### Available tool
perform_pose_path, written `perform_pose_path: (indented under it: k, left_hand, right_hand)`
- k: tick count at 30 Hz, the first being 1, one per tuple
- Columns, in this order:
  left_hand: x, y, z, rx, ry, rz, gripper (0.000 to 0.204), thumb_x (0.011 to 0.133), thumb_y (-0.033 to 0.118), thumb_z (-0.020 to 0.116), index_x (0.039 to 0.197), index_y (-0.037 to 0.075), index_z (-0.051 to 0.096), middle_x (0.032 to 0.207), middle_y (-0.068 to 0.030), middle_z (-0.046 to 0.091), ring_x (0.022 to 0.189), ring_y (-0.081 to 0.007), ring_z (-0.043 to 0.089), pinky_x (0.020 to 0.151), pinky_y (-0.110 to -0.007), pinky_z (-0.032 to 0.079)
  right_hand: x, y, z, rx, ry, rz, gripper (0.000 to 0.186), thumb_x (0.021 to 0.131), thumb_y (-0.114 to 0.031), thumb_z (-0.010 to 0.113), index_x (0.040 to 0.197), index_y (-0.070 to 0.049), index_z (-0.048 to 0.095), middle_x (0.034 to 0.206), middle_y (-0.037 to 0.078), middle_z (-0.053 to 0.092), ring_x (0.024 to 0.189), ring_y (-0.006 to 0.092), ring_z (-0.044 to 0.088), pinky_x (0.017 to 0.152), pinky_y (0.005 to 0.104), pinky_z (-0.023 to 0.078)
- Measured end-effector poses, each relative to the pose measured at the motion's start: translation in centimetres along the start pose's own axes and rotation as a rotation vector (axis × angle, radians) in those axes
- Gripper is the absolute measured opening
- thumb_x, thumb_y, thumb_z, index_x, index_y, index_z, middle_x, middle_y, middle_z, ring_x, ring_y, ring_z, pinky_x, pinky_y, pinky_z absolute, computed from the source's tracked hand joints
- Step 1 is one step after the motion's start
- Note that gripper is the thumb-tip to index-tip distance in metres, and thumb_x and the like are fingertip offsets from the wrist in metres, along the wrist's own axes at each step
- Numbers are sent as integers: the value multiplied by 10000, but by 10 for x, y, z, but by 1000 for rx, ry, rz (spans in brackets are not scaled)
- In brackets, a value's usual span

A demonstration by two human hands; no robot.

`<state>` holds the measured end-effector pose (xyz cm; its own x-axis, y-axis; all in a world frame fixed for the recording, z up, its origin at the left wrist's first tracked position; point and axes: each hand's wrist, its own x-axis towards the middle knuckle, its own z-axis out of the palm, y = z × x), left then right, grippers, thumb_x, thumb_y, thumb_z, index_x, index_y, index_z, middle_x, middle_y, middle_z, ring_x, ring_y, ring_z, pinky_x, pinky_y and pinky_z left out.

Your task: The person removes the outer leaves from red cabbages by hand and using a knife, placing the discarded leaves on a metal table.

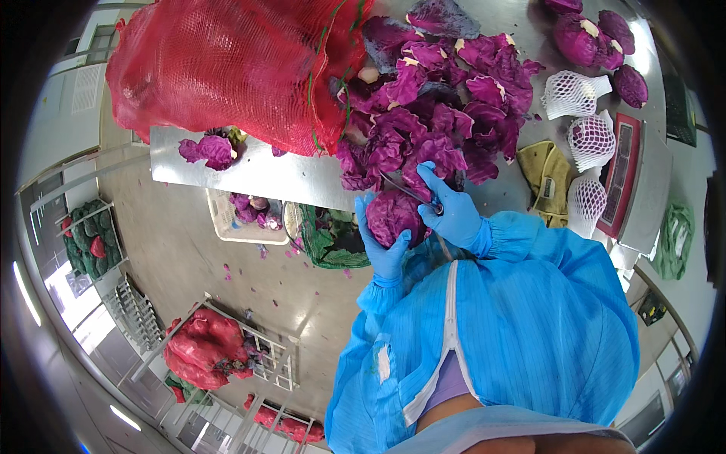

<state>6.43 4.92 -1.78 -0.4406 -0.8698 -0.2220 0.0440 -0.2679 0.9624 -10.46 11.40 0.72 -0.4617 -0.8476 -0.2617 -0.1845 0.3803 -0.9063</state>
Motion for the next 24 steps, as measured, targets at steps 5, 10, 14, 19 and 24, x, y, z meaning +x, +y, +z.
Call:
perform_pose_path:
  k: [5,10,14,19,24]
  left_hand:
    - [-4,-5,5,-163,53,-9,1030,678,274,853,1485,6,271,1448,-156,417,1295,-278,456,1090,-412,374]
    - [-12,-17,7,-284,118,-24,995,680,280,833,1469,-2,297,1409,-160,454,1269,-285,482,1086,-416,373]
    - [-18,-19,-10,-461,232,-263,861,744,324,769,1440,26,359,1401,-146,469,1264,-314,490,1073,-455,396]
    - [-6,31,4,-903,254,-740,722,828,467,649,1417,130,402,1425,-127,448,1304,-367,435,1065,-548,394]
    - [-11,19,2,-1045,61,-842,767,876,584,563,1463,145,336,1447,-153,409,1317,-370,414,1039,-543,417]
  right_hand:
    - [-7,-16,-8,7,50,-44,753,822,-107,665,1495,-173,334,647,125,559,555,197,556,577,333,484]
    - [-2,-34,-43,254,179,47,707,824,25,597,1474,-175,406,1057,-76,651,583,-6,367,526,169,357]
    - [31,-18,-104,-144,374,-51,766,834,-194,682,1503,-132,315,1140,44,638,647,93,468,608,243,436]
    - [19,-20,-92,-141,106,-18,951,794,-380,773,1537,-184,213,1110,105,662,648,158,497,644,293,483]
    - [-5,-10,-21,58,-347,-1,967,781,-459,760,1538,-239,199,1148,154,665,718,211,609,739,362,501]
